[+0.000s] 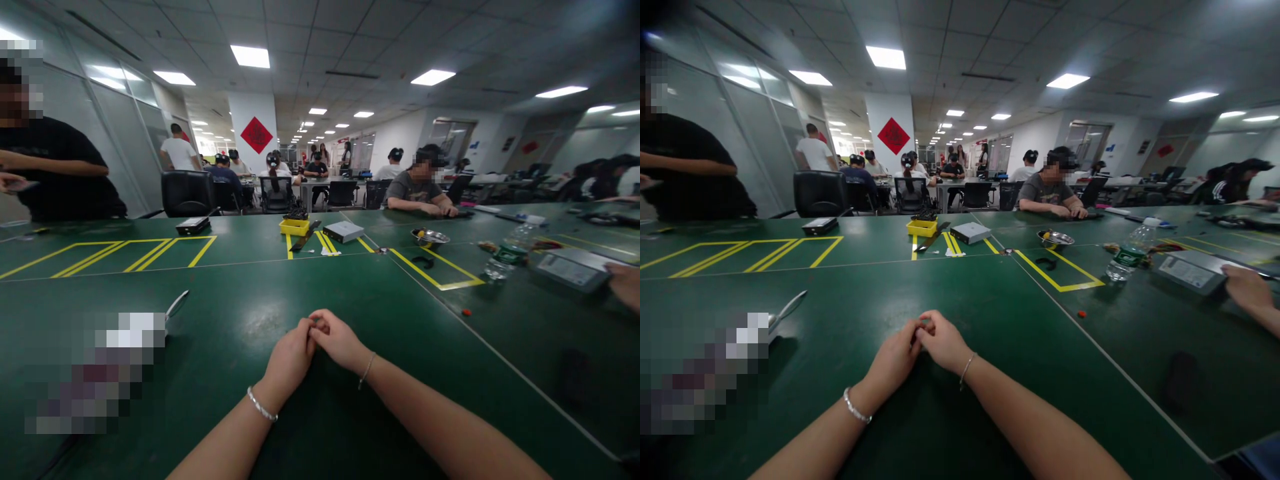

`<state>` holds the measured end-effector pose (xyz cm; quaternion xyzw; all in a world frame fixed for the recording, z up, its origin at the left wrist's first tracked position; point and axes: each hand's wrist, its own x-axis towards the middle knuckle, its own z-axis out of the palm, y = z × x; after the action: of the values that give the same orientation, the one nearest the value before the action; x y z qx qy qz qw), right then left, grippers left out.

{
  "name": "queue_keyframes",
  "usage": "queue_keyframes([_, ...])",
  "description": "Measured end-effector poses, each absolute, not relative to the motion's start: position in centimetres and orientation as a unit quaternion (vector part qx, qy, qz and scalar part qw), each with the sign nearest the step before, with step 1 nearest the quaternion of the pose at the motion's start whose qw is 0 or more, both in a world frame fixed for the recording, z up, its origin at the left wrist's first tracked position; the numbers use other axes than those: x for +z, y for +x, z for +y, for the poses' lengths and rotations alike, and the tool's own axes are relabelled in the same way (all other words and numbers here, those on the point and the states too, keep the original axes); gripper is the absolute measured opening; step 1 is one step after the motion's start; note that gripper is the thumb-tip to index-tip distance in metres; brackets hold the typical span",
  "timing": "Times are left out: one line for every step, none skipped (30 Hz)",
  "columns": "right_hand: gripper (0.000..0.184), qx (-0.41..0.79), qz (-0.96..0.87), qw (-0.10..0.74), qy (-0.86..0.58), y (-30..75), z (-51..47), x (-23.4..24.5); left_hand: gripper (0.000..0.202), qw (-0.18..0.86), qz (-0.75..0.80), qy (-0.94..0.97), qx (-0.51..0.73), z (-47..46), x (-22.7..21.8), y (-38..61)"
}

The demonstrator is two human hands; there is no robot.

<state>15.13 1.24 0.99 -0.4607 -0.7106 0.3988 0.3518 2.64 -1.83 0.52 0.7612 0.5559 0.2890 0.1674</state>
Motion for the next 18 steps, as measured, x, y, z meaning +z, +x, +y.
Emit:
queue_keyframes([0.027,0.379,-0.718,0.349,-0.468,16.2,1.8,1.5,0.021,0.179,0.559,0.753,0.298,-1.7,0.5,2.5])
queue_keyframes([0.028,0.338,-0.726,0.345,-0.489,17.7,2.6,2.0,0.022,0.196,0.562,0.742,0.309,-1.6,0.5,2.4])
queue_keyframes([0.029,0.272,-0.731,0.34,-0.525,19.7,3.5,2.5,0.023,0.218,0.564,0.729,0.321,-1.4,0.5,2.3])
queue_keyframes([0.03,0.188,-0.727,0.333,-0.571,22.0,4.3,2.9,0.025,0.24,0.564,0.715,0.335,-1.2,0.4,2.2])
queue_keyframes([0.032,0.091,-0.711,0.316,-0.622,24.6,5.1,3.1,0.027,0.265,0.563,0.699,0.351,-1.0,0.3,2.0])
queue_keyframes([0.035,0.007,-0.679,0.294,-0.672,27.5,5.7,3.1,0.029,0.287,0.561,0.684,0.368,-0.7,0.2,1.9])
queue_keyframes([0.039,-0.056,-0.641,0.271,-0.716,30.4,6.2,2.9,0.03,0.306,0.563,0.663,0.388,-0.5,0.0,1.7])
queue_keyframes([0.043,-0.094,-0.599,0.242,-0.758,33.3,6.5,2.4,0.031,0.328,0.56,0.648,0.398,-0.3,-0.1,1.6])
queue_keyframes([0.046,-0.106,-0.552,0.212,-0.799,36.0,6.7,1.7,0.031,0.342,0.56,0.634,0.408,-0.2,-0.3,1.5])
queue_keyframes([0.049,-0.1,-0.513,0.186,-0.832,38.4,6.8,1.0,0.031,0.354,0.557,0.625,0.416,-0.1,-0.5,1.5])
queue_keyframes([0.05,-0.086,-0.479,0.164,-0.858,40.4,6.8,0.3,0.03,0.364,0.553,0.619,0.422,0.0,-0.6,1.4])
queue_keyframes([0.051,-0.063,-0.456,0.143,-0.876,41.9,6.8,-0.4,0.028,0.37,0.55,0.615,0.427,0.0,-0.7,1.3])
queue_keyframes([0.049,-0.04,-0.446,0.123,-0.886,42.9,6.8,-0.9,0.027,0.376,0.545,0.613,0.431,0.0,-0.8,1.3])
queue_keyframes([0.047,-0.019,-0.444,0.105,-0.89,43.6,6.9,-1.3,0.026,0.38,0.542,0.612,0.434,0.0,-0.8,1.3])
queue_keyframes([0.043,-0.003,-0.445,0.089,-0.891,43.9,6.9,-1.6,0.025,0.384,0.538,0.611,0.436,0.0,-0.9,1.2])
queue_keyframes([0.04,0.006,-0.444,0.077,-0.893,44.1,7.0,-1.7,0.024,0.388,0.535,0.609,0.439,0.0,-0.9,1.2])
queue_keyframes([0.038,0.006,-0.44,0.071,-0.895,44.1,7.1,-1.8,0.023,0.391,0.533,0.606,0.444,0.0,-1.0,1.2])
queue_keyframes([0.037,-0.001,-0.434,0.07,-0.898,44.0,7.1,-1.7,0.022,0.394,0.53,0.602,0.449,0.0,-1.0,1.2])
